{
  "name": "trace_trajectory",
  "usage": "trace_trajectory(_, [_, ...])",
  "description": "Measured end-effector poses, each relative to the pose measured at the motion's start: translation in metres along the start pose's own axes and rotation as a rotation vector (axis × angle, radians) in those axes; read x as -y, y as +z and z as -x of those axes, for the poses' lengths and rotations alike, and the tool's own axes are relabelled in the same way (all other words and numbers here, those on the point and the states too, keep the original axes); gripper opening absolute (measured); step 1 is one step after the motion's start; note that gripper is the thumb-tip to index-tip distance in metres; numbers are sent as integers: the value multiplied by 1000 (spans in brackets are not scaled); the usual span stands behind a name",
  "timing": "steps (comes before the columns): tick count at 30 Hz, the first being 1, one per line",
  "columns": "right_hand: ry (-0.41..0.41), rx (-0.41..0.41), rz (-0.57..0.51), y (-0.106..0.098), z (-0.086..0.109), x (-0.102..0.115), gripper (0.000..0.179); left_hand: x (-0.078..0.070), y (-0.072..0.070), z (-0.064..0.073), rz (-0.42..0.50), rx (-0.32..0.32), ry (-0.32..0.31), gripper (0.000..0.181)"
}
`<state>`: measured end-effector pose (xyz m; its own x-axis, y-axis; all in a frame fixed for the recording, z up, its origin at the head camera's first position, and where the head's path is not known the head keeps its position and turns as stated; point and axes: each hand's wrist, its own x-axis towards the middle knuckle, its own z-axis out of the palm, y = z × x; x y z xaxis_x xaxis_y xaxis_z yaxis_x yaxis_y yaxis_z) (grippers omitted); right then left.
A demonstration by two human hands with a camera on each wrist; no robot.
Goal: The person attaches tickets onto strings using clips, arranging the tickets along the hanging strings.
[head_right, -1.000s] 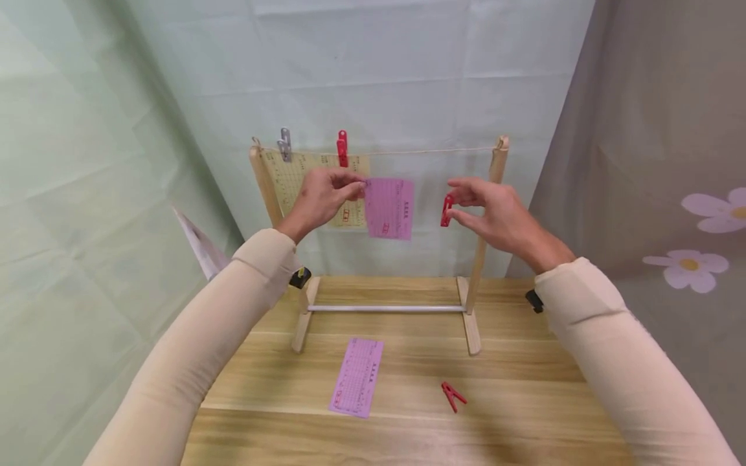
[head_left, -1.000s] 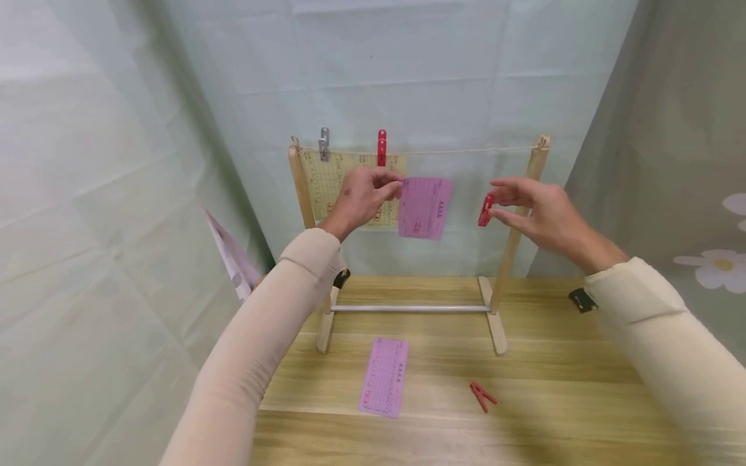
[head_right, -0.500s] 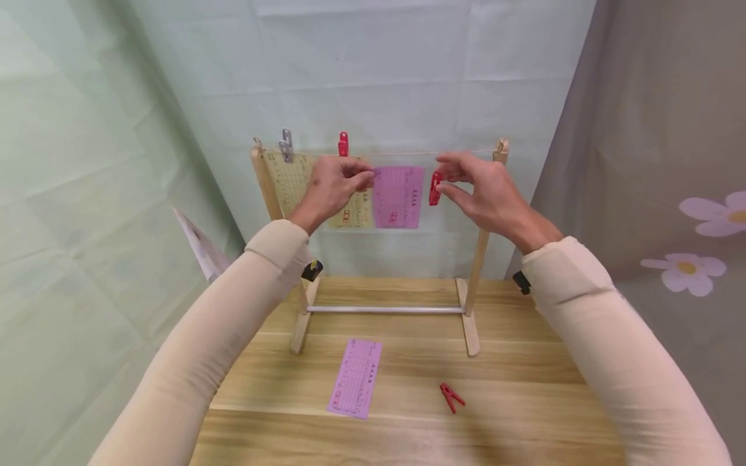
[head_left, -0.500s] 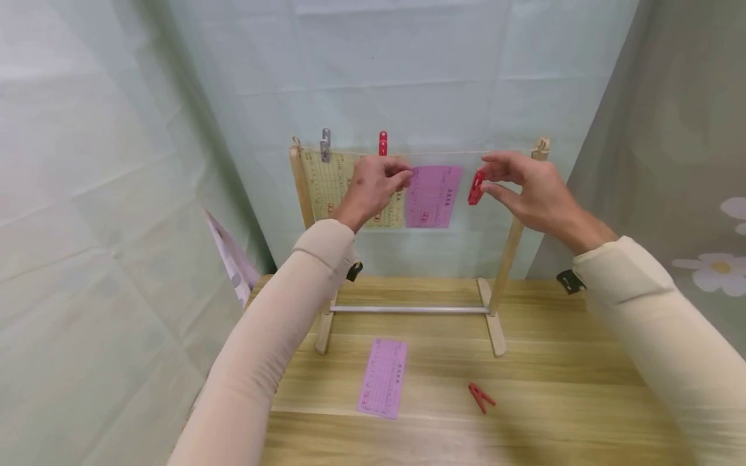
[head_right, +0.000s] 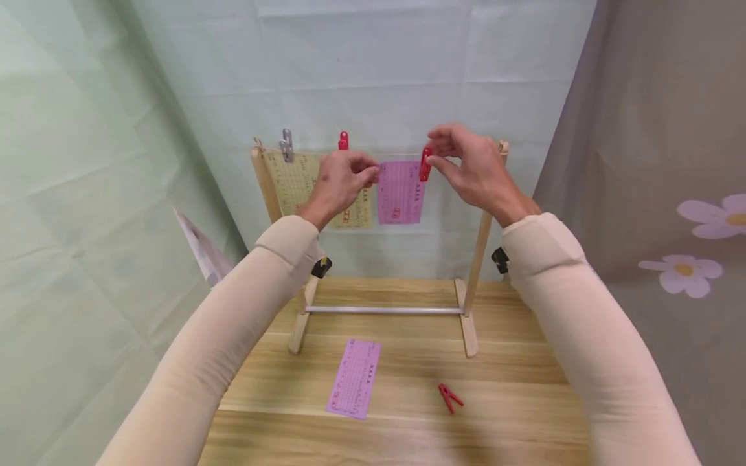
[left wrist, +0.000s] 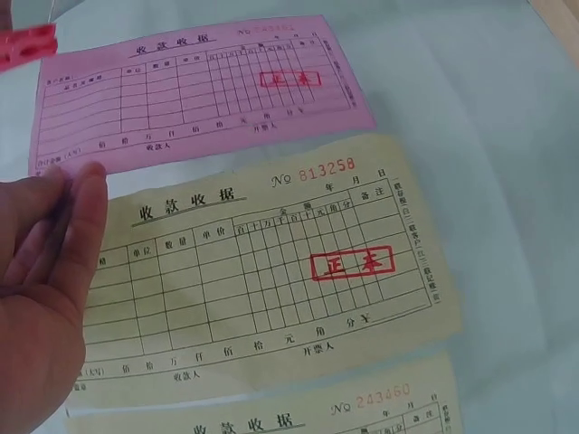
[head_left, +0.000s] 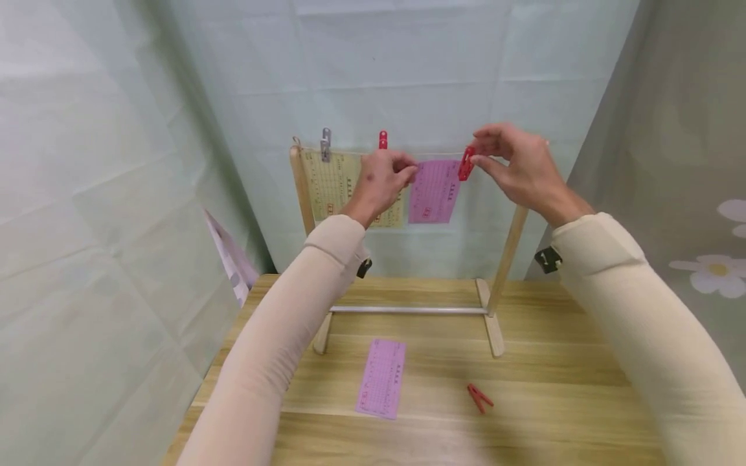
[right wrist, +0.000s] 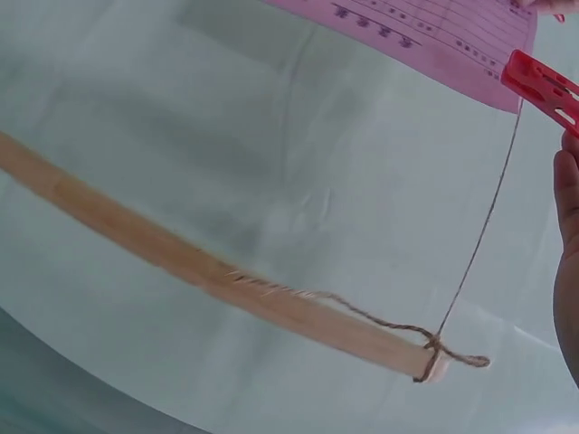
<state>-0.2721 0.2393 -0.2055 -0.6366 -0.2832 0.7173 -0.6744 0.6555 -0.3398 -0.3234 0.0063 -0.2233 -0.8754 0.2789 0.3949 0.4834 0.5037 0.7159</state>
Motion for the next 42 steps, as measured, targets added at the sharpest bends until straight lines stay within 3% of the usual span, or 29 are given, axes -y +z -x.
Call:
trace_trajectory(10, [108, -3, -24, 0, -25, 12, 30, -5, 5, -1, -36, -72, 36, 11])
trace_trajectory(19, [130, -25, -52, 3, -37, 13, 29, -4, 12, -1, -37, -131, 72, 12])
trace_trajectory(27, [145, -39, -86, 11, -40, 11, 26, -6, 14, -1, -51, -136, 44, 14])
trace_trajectory(42, [116, -15, -64, 24, -36, 3, 23, -7, 16, 0, -47, -136, 98, 14])
